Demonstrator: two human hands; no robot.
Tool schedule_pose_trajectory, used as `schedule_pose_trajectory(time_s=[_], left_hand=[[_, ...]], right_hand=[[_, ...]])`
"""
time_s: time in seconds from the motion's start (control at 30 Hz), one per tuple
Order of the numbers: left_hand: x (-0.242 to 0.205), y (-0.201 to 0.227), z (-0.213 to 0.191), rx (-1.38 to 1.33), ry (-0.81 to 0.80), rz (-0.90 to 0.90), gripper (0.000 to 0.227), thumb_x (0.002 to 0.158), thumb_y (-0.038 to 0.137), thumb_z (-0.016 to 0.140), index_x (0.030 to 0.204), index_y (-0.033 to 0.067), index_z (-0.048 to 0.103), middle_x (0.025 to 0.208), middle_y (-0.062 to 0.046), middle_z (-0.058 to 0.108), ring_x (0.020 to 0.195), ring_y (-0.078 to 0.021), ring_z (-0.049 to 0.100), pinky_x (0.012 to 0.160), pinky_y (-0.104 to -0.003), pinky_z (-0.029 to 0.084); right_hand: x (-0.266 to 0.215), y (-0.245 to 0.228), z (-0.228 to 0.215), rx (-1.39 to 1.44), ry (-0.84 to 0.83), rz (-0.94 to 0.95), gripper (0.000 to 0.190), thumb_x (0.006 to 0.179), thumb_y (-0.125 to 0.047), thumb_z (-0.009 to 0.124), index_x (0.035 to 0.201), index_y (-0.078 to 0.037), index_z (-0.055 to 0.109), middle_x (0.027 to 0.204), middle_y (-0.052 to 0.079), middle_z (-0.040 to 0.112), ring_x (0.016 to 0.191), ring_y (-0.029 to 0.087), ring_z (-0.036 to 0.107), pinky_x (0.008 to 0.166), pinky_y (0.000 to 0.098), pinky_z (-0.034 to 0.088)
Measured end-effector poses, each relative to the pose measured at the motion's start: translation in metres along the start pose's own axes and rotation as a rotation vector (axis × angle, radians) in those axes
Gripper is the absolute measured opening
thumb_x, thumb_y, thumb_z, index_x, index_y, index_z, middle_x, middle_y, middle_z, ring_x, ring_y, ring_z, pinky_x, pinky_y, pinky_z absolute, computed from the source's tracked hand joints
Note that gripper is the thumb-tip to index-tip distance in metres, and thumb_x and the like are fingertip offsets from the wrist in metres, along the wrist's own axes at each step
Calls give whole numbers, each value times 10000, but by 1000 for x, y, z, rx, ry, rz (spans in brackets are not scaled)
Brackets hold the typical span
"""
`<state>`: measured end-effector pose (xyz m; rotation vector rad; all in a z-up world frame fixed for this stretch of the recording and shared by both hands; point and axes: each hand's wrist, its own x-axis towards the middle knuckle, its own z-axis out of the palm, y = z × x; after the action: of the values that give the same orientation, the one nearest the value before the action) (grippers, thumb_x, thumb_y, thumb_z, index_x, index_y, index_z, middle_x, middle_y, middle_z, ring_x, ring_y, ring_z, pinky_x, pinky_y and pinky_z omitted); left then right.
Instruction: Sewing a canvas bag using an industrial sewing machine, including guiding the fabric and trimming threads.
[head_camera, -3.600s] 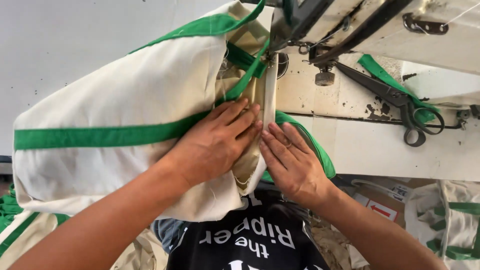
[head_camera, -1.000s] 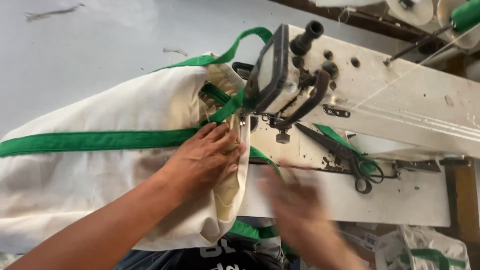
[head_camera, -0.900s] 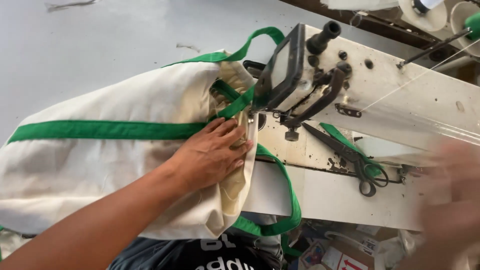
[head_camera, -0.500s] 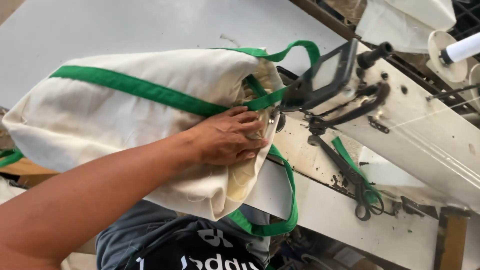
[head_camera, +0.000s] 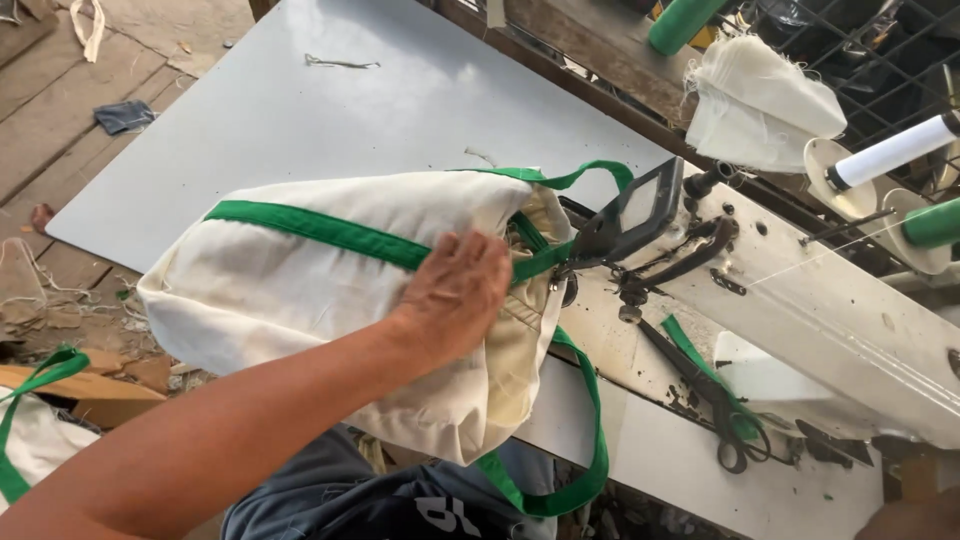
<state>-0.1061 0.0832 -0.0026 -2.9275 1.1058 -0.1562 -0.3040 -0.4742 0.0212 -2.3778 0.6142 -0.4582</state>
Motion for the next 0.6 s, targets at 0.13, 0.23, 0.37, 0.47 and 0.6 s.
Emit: schedule_pose_trajectory(time_s=[0.13, 0.23, 0.37, 0.47, 0.6], left_hand=[[-8, -1, -26, 80, -70, -146, 142, 896, 226, 604, 1014, 157, 639, 1078, -101, 531, 1017, -312, 488, 882, -484, 408], [-2, 7, -25, 140, -233, -130, 218, 928, 135, 551, 1104, 160, 678, 1115, -106, 566, 1027, -297, 495, 930, -459, 424], [-3, 7, -31, -14, -242, -233, 671, 928, 687, 585, 1345, 167, 514, 1167, -108, 510, 1046, -291, 454, 969, -469, 383], [7, 9, -29, -114, -314, -266, 525, 908, 477, 568, 1339, 176, 559, 1397, -161, 408, 1299, -374, 332, 1083, -529, 269], [-1, 9, -24, -239, -106, -335, 422, 896, 359, 564, 1216, 96, 643, 1324, -155, 437, 1188, -350, 362, 998, -502, 302]], right_hand=[[-77, -101, 82, 119, 11, 12, 306, 1155, -249, 524, 1446, -186, 599, 1080, 24, 647, 441, 126, 366, 407, 270, 262], [-111, -179, 112, 131, -107, -66, 261, 1055, -191, 564, 1278, -158, 696, 1081, 20, 735, 720, 145, 565, 659, 305, 428], [-108, -287, 180, 324, -641, 209, 424, 928, -154, 607, 1311, -8, 711, 1130, 147, 865, 909, 274, 816, 889, 380, 604], [-91, -343, 236, 604, -816, 302, 714, 876, -106, 606, 1561, -65, 408, 1429, 238, 564, 1075, 330, 708, 926, 397, 573], [-97, -366, 273, 843, -722, 347, 572, 973, -31, 554, 1523, -71, 404, 996, -1, 580, 883, 118, 617, 751, 245, 456]])
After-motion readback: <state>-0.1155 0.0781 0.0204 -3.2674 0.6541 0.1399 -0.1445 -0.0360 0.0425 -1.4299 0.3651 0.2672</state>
